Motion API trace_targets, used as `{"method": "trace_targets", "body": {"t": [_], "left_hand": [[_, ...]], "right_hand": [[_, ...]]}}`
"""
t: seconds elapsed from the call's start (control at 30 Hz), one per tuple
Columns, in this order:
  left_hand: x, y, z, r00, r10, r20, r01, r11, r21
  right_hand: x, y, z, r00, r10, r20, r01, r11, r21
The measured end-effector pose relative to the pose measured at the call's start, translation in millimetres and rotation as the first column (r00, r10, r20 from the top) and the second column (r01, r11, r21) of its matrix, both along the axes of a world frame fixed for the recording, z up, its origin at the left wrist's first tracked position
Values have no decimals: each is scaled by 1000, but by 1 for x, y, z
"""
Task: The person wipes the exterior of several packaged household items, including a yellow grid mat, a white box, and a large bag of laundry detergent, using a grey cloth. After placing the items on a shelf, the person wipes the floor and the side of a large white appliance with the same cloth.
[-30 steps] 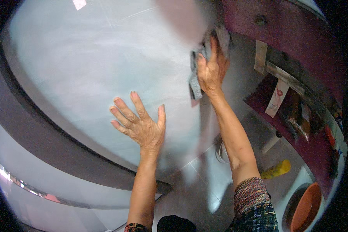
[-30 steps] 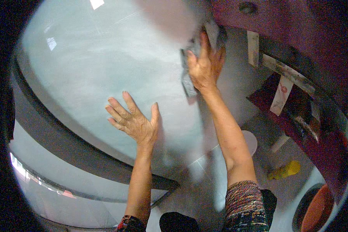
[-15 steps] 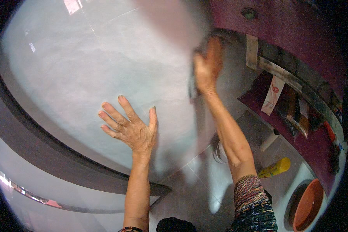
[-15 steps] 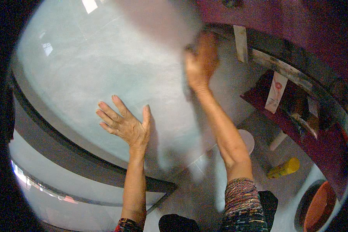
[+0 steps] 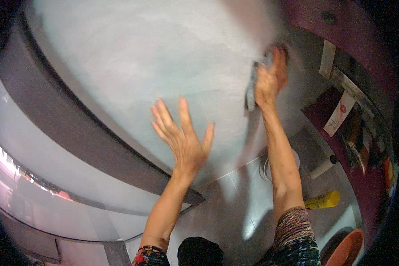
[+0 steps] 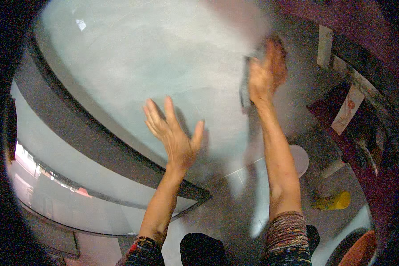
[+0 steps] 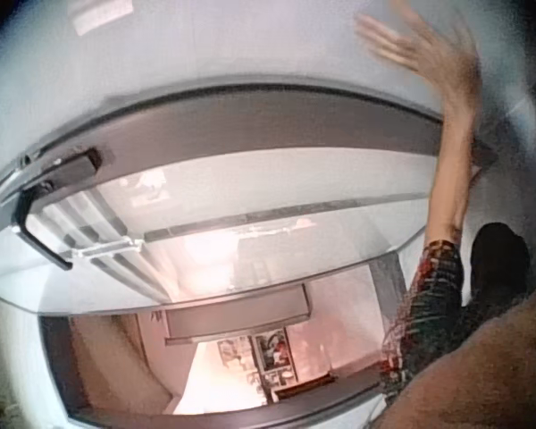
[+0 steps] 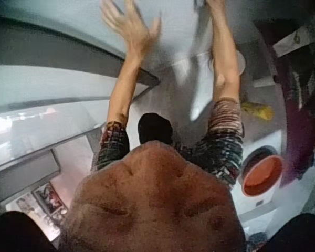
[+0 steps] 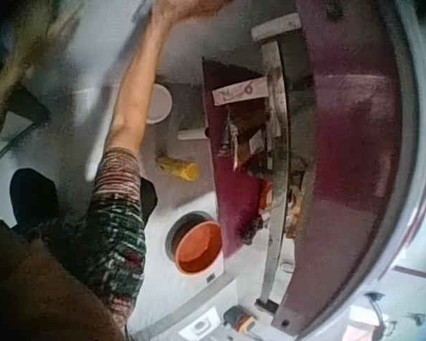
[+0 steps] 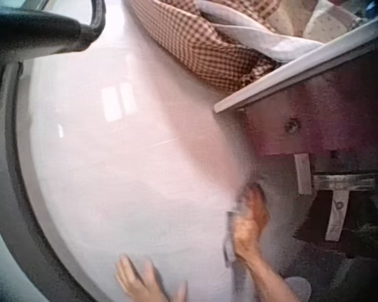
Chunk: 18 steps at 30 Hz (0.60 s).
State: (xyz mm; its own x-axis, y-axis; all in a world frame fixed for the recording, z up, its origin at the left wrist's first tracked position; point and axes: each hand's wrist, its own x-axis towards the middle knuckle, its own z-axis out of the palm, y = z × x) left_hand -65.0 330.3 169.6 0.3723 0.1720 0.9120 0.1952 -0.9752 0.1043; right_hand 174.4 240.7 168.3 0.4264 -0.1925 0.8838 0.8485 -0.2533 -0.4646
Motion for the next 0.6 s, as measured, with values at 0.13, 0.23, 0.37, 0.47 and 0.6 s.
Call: {"method": "trace_targets", "body": {"t": [0.13, 0.23, 0.37, 0.47, 0.6], "left_hand": [[-63, -19, -38, 987, 62, -148, -42, 990, 132], [-98, -14, -44, 999, -13, 51, 0, 968, 253], [-111, 8, -38, 964, 86, 252, -132, 976, 172], [-119, 7, -43, 962, 166, 216, -201, 968, 152], [-128, 1, -30, 947, 238, 215, -262, 961, 92]], "right_hand": [[-9, 3, -59, 966, -109, -235, 123, 991, 45], [-62, 23, -48, 986, -53, -161, 43, 997, -67], [-132, 62, -17, 944, 233, 232, -110, 890, -443], [-179, 85, -12, 658, 538, 527, -76, 744, -664], [-159, 79, -74, 433, 672, 601, 65, 641, -764]]}}
